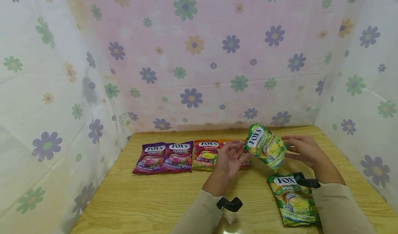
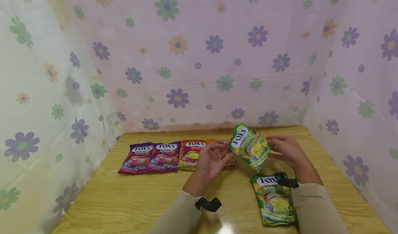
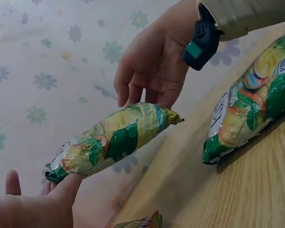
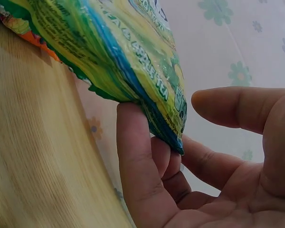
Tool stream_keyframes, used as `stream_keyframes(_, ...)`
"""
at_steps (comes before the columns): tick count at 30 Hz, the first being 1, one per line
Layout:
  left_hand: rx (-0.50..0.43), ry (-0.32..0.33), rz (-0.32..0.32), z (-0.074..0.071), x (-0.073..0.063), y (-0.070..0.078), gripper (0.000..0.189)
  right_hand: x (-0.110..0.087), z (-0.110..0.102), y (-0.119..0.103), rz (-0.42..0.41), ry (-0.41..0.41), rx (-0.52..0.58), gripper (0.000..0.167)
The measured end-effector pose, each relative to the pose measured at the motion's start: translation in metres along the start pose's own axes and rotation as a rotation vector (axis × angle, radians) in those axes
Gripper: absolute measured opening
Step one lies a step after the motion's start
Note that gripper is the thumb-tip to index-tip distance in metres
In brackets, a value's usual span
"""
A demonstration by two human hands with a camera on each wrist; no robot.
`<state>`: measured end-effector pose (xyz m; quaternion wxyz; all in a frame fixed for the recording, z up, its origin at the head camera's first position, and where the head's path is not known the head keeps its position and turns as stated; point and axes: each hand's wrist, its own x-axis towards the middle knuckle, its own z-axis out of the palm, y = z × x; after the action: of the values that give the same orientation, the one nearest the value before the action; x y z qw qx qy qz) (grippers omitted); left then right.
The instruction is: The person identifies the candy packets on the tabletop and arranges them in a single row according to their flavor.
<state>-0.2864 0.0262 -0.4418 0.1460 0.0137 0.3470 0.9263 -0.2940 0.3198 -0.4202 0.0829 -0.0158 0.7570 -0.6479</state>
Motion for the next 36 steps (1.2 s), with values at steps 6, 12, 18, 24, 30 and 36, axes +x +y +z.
stream_keyframes(6, -0.023, -0.018, 0.017, -0.003, 0.001, 0.006, 0.02, 0.002, 0.004, 0.0, 0.005, -0.012, -0.008, 0.061)
stream_keyframes(12, -0.049, -0.012, 0.021, -0.007, 0.004, 0.009, 0.023, 0.002, 0.008, -0.002, 0.005, -0.036, -0.019, 0.06)
stream_keyframes(18, -0.063, 0.001, 0.026, -0.006, 0.003, 0.012, 0.023, 0.002, 0.01, -0.002, 0.01, -0.045, -0.072, 0.065)
stream_keyframes(24, -0.072, 0.004, 0.047, -0.007, 0.004, 0.013, 0.023, 0.001, 0.013, -0.004, 0.001, -0.065, -0.155, 0.066)
stream_keyframes(30, -0.083, -0.008, 0.052, -0.009, 0.006, 0.014, 0.036, 0.001, 0.015, -0.003, -0.014, -0.103, -0.152, 0.063)
stream_keyframes(36, -0.026, 0.027, 0.097, -0.01, 0.007, 0.011, 0.042, 0.002, 0.018, -0.003, -0.022, -0.151, -0.111, 0.066)
